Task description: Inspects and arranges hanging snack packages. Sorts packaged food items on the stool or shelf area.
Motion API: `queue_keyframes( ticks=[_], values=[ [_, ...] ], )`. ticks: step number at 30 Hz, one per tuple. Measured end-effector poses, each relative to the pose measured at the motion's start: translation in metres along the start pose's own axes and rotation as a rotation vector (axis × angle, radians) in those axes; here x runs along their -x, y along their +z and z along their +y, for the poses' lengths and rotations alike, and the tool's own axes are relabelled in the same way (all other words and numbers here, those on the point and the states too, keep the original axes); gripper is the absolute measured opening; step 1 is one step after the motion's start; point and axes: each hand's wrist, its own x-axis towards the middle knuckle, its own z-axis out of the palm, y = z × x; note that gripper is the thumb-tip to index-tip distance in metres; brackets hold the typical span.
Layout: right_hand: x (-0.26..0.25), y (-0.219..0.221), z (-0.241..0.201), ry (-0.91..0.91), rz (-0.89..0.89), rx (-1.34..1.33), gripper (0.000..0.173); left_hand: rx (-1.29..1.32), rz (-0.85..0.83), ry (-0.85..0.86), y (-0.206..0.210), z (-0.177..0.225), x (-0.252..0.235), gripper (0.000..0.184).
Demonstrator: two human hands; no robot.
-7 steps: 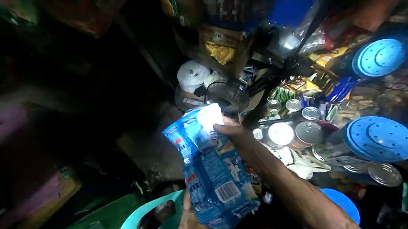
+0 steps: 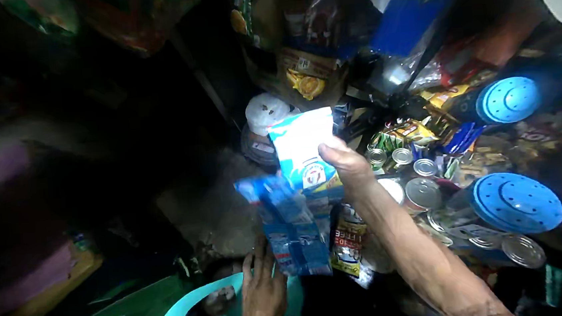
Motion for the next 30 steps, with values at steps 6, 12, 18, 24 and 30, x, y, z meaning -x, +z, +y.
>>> queue_keyframes(
  ticks=[6,12,18,24,30],
  values=[
    [-0.005,0.006,-0.023,-0.041,-0.144,-0.116,0.029,0.021,-0.258,-0.361,-0.032,-0.025,-0.025,0.025],
    [0.001,0.011,-0.013,0.000,-0.012,0.079,0.036,0.490,-0.082,-0.449,-0.062,-0.031,-0.088,0.047],
    [0.000,0.016,-0.016,-0.040,-0.023,0.028,0.032,0.861,0.105,-0.281,-0.069,-0.016,-0.145,0.046],
    [0.000,0.018,-0.025,-0.090,-0.007,0.025,0.030,1.065,0.076,-0.434,-0.073,-0.016,-0.183,0.059],
    [0.004,0.020,-0.029,-0.071,-0.084,-0.037,0.031,1.674,-0.154,-0.449,-0.076,-0.021,-0.224,0.075]
  ],
)
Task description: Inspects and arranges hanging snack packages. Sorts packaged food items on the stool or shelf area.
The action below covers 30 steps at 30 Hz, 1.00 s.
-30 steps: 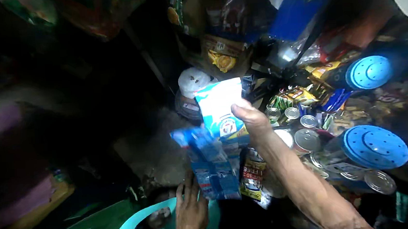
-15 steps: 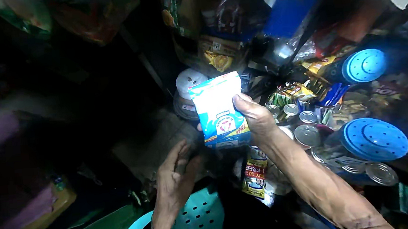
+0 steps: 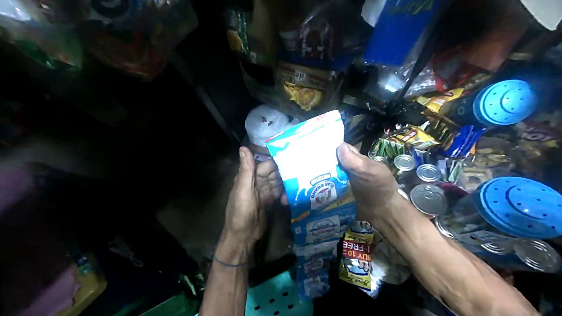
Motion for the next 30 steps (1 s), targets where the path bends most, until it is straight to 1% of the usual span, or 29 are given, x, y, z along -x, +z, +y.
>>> queue_keyframes(
  ticks=[2,4,6,8,10,14,16,19,23,25,28,30],
  values=[
    [0.002,0.001,-0.004,-0.001,-0.027,-0.035,0.034,0.112,-0.109,-0.020,0.002,0.005,-0.006,0.077],
    [0.005,0.002,-0.009,-0.006,-0.002,-0.044,0.033,0.120,-0.122,-0.005,0.009,0.009,-0.009,0.077],
    [0.008,0.000,-0.012,-0.009,-0.005,-0.040,0.032,0.073,-0.098,0.047,0.018,0.013,-0.009,0.073],
    [0.011,0.000,-0.014,0.011,-0.021,-0.027,0.029,0.054,0.036,0.074,0.032,0.018,-0.012,0.067],
    [0.014,0.002,-0.014,0.034,-0.037,-0.016,0.027,0.068,0.122,0.041,0.039,0.025,-0.019,0.062],
    [0.017,0.000,-0.013,0.060,-0.032,-0.016,0.026,-0.039,0.231,0.002,0.045,0.033,-0.034,0.043],
    [0.017,-0.003,-0.012,0.051,-0.043,-0.022,0.026,-0.112,0.255,0.022,0.046,0.036,-0.037,0.037],
    [0.016,-0.006,-0.012,0.049,-0.014,-0.006,0.024,-0.172,0.267,0.091,0.048,0.039,-0.042,0.031],
    [0.015,-0.007,-0.012,0.053,0.013,-0.015,0.018,-0.211,0.229,0.133,0.048,0.043,-0.045,0.029],
    [0.016,-0.008,-0.011,0.044,0.005,-0.039,0.017,-0.239,0.242,0.141,0.051,0.045,-0.046,0.028],
    [0.016,-0.011,-0.010,0.023,-0.011,-0.044,0.019,-0.293,0.258,0.207,0.055,0.048,-0.048,0.024],
    [0.016,-0.013,-0.009,-0.008,-0.012,0.013,0.022,-0.327,0.255,0.277,0.057,0.047,-0.049,0.020]
  ],
)
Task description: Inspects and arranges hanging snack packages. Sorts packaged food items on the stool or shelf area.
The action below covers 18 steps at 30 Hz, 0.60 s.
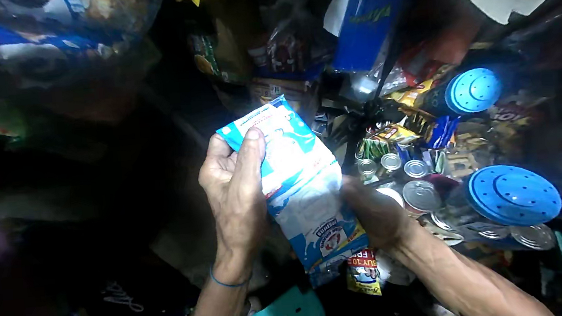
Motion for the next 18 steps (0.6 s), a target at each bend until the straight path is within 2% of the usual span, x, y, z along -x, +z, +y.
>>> queue_keyframes(
  ticks=[3,5,7,9,11,12,14,16,18],
  values=[
    [0.001,-0.007,0.006,-0.130,0.052,0.234,0.034,0.013,0.023,0.128,0.002,0.000,0.002,0.017],
    [0.004,-0.014,0.012,-0.195,0.108,0.276,0.050,0.028,0.021,0.207,0.003,0.001,0.006,0.019],
    [0.010,-0.025,0.023,-0.247,0.180,0.307,0.057,0.053,0.011,0.269,0.001,0.004,0.009,0.020],
    [0.025,-0.040,0.041,-0.325,0.318,0.538,0.053,0.073,0.002,0.333,-0.001,0.006,0.010,0.022],
    [0.048,-0.049,0.061,-0.349,0.543,0.751,0.032,0.094,0.006,0.392,-0.003,0.009,0.010,0.023],
    [0.060,-0.049,0.070,-0.313,0.635,0.764,0.024,0.109,0.003,0.416,-0.003,0.010,0.010,0.023],
    [0.079,-0.041,0.087,-0.153,0.724,0.692,0.020,0.150,0.003,0.443,-0.003,0.010,0.009,0.024],
    [0.087,-0.029,0.101,0.093,0.698,0.415,0.029,0.224,0.009,0.444,-0.002,0.009,0.010,0.025],
    [0.080,-0.021,0.110,0.331,0.655,0.084,0.046,0.293,0.022,0.431,0.003,0.007,0.013,0.025]
  ],
)
